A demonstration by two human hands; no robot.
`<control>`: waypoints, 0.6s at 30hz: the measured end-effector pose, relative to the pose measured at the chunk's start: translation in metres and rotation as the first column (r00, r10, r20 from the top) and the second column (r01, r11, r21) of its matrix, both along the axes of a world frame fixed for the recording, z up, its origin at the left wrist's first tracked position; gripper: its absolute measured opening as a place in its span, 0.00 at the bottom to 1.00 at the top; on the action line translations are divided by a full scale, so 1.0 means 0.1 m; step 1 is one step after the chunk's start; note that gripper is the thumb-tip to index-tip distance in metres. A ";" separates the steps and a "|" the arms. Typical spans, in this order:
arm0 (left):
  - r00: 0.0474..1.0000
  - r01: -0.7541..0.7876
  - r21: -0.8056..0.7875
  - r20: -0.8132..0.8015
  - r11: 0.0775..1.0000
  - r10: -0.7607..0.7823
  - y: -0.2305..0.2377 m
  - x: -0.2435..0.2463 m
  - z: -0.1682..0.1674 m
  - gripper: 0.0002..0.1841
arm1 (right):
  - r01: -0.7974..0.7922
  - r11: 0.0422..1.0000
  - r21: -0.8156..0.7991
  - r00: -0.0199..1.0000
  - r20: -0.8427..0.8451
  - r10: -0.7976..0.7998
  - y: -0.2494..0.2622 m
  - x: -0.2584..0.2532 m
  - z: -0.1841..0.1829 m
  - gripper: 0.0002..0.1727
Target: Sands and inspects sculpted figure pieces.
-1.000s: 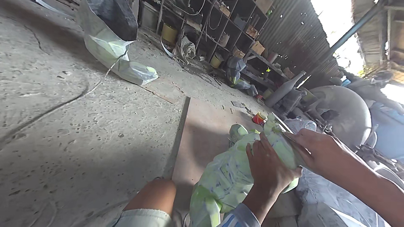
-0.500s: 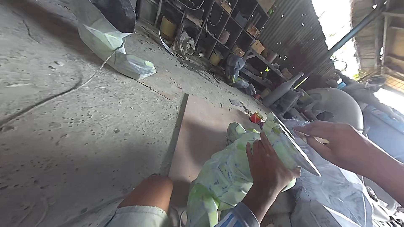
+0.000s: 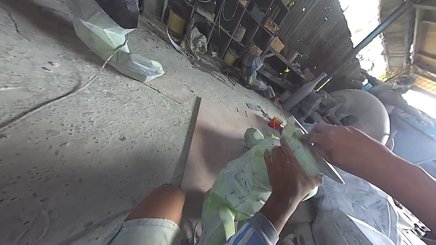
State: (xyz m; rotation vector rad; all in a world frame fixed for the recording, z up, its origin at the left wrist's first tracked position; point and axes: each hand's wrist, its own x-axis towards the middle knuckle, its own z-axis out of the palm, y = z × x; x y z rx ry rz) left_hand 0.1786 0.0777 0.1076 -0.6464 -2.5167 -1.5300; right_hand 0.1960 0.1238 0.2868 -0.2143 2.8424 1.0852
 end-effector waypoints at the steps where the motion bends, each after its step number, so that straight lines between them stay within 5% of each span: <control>1: 1.000 -0.001 0.006 0.006 1.000 0.001 0.00 -0.01 0.00 0.82 | -0.003 1.000 0.026 1.000 0.003 0.003 -0.01 0.02 -0.03 0.15; 12: 0.999 0.032 0.003 0.020 0.999 -0.032 -0.06 -0.15 0.02 0.82 | -0.206 0.977 0.060 0.972 -0.103 0.212 0.18 0.40 -0.27 0.35; 18: 0.997 0.057 -0.005 0.047 0.998 -0.056 -0.10 -0.20 0.03 0.84 | -0.387 0.922 0.000 0.908 -0.172 0.381 0.23 0.29 -0.11 0.22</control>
